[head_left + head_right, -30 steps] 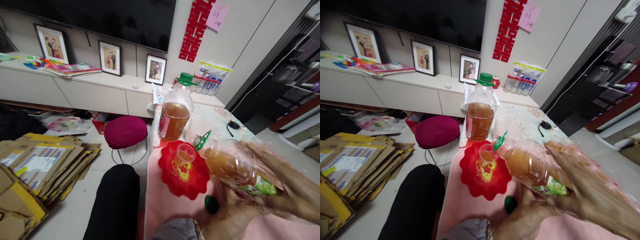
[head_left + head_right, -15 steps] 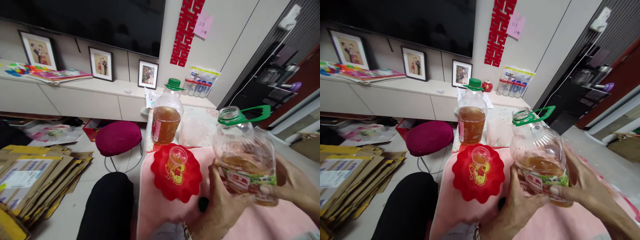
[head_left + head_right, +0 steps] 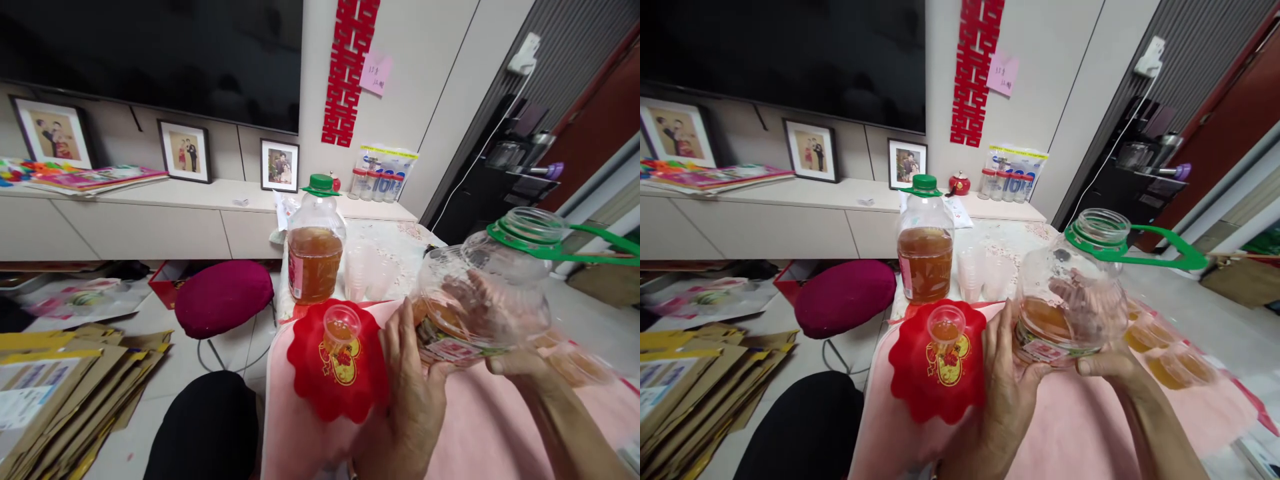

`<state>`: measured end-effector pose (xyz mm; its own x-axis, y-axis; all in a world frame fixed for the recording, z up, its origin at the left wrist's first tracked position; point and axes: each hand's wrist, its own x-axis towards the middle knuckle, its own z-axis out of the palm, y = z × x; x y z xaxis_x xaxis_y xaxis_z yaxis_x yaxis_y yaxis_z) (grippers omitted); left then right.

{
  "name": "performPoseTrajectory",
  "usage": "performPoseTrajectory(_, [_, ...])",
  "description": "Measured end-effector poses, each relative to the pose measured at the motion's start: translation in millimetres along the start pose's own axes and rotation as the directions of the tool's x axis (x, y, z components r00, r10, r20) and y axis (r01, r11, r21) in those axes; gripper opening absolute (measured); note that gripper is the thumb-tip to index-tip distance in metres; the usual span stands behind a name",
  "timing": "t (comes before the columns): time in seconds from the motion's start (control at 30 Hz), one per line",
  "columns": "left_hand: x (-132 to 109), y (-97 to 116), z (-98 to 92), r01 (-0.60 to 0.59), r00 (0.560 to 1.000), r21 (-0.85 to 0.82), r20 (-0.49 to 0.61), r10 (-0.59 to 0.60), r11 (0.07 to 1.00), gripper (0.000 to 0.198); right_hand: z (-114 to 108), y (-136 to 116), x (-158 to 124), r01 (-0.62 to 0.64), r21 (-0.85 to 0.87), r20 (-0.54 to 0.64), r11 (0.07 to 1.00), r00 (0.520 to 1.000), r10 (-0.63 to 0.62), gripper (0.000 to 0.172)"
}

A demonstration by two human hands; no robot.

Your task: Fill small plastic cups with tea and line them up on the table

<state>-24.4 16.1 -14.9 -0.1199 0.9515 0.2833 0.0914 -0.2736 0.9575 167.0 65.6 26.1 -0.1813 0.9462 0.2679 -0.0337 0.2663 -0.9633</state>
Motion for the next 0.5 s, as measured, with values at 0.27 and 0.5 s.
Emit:
performPoseTrajectory(0.27, [7, 3, 0.7, 0.079, 0.996, 0.147, 0.023, -0.083, 0.986, 0.093, 3, 36, 19, -0.002, 0.160, 0.131, 0.987, 0.991, -0.019, 0.126])
performPoseTrajectory(0.5, [0, -18, 12.2, 0.017, 0.994, 0.439, -0.104, 0.032, 0.898, 0.100, 5, 54, 30, -0.039, 0.243, 0.197, 0.969, 0.980, -0.009, 0.124])
